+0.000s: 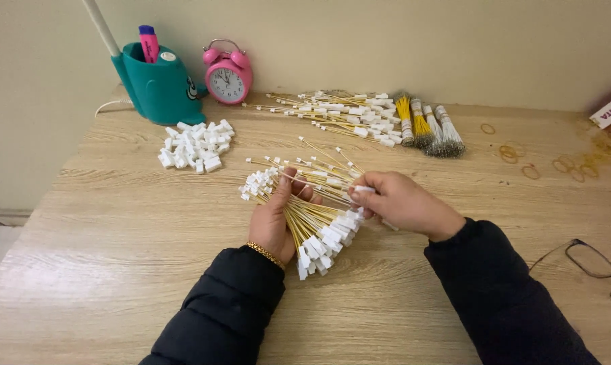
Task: The person is manually bundling small electronic wire connectors with white plastic tips on a wooden desk.
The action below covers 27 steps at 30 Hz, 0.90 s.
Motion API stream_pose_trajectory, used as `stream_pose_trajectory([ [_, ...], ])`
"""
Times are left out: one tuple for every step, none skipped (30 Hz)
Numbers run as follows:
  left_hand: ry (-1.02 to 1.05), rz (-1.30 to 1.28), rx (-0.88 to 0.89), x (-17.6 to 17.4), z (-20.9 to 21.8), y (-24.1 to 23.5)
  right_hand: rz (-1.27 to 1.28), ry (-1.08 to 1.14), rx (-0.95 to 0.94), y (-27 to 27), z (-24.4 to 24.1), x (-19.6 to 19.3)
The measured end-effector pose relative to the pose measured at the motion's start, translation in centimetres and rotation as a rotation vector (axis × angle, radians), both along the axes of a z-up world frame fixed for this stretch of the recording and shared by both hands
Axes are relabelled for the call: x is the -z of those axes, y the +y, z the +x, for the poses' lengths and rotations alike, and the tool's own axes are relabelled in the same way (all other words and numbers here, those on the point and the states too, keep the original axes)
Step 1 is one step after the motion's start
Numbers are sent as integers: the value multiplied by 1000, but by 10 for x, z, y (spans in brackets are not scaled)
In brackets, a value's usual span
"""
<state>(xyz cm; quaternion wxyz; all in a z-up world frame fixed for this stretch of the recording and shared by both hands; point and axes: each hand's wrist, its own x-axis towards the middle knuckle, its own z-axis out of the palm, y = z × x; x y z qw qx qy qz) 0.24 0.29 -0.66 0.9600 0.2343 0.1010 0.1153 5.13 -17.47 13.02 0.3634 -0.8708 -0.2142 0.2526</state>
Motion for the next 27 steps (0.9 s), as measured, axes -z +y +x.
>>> stream_pose_trajectory([
  [-2, 0, 2, -6, -2, -1, 0, -2, 2, -2, 4, 6],
  [-4, 13, 10, -13, -5, -1, 4, -7, -18, -4, 7, 11],
  [-6, 27, 18, -19, -7, -2, 7, -11, -38, -6, 11, 17],
  [-7, 28, 22, -19, -8, -2, 8, -12, -34, -7, 12, 19],
  [-26, 46, 35, -19, -8, -3, -60, -51, -70, -8, 14, 21],
  [-44, 63, 49, -19, -9, -3, -128, -89, -105, -8, 16, 24],
  [-43, 64, 53, -20, -11, -4, -127, -88, -101, -8, 17, 25],
  [-29, 49, 50, -21, -13, -5, -142, -85, -134, -8, 18, 27],
  [-15, 34, 47, -22, -15, -6, -157, -81, -166, -8, 19, 28],
  [-13, 34, 49, -15, -10, -4, -156, -79, -164, -8, 17, 24],
  [-26, 2, 57, -8, -6, -2, -163, -54, -189, -8, 16, 21],
  [-38, -30, 65, 0, -3, -1, -169, -29, -214, -9, 14, 17],
  [-36, -30, 67, 2, -1, 0, -168, -27, -212, -10, 13, 9],
  [-41, -34, 63, 4, 0, 1, -149, 19, -183, -12, 12, 1],
  [-45, -39, 60, 6, 1, 1, -129, 65, -154, -13, 11, -8],
  [-42, -39, 63, 4, 0, 2, -130, 68, -150, -18, 16, -9],
  [-43, -18, 48, 1, -2, 2, -111, -54, -51, -22, 20, -9],
  [-45, 4, 35, -2, -3, 2, -92, -178, 51, -27, 25, -11],
  [-43, 4, 41, -1, -3, 3, -93, -176, 58, -38, 38, -2],
  [-39, 23, 39, -1, -3, 3, -160, -322, 83, -49, 52, 7],
  [-35, 42, 37, -1, -3, 3, -229, -468, 107, -61, 65, 16],
  [-34, 44, 47, 0, -3, 3, -229, -466, 116, -64, 68, 21],
  [-31, 52, 54, 0, -3, 3, -310, -537, 64, -67, 70, 27],
  [-28, 61, 60, 1, -3, 4, -390, -607, 9, -70, 73, 33],
  [-26, 64, 68, -1, -4, 3, -389, -603, 18, -68, 72, 35],
  [-25, 67, 76, -2, -5, 2, -351, -610, -18, -65, 71, 37],
  [-24, 70, 84, -4, -7, 2, -312, -617, -54, -61, 69, 39],
])
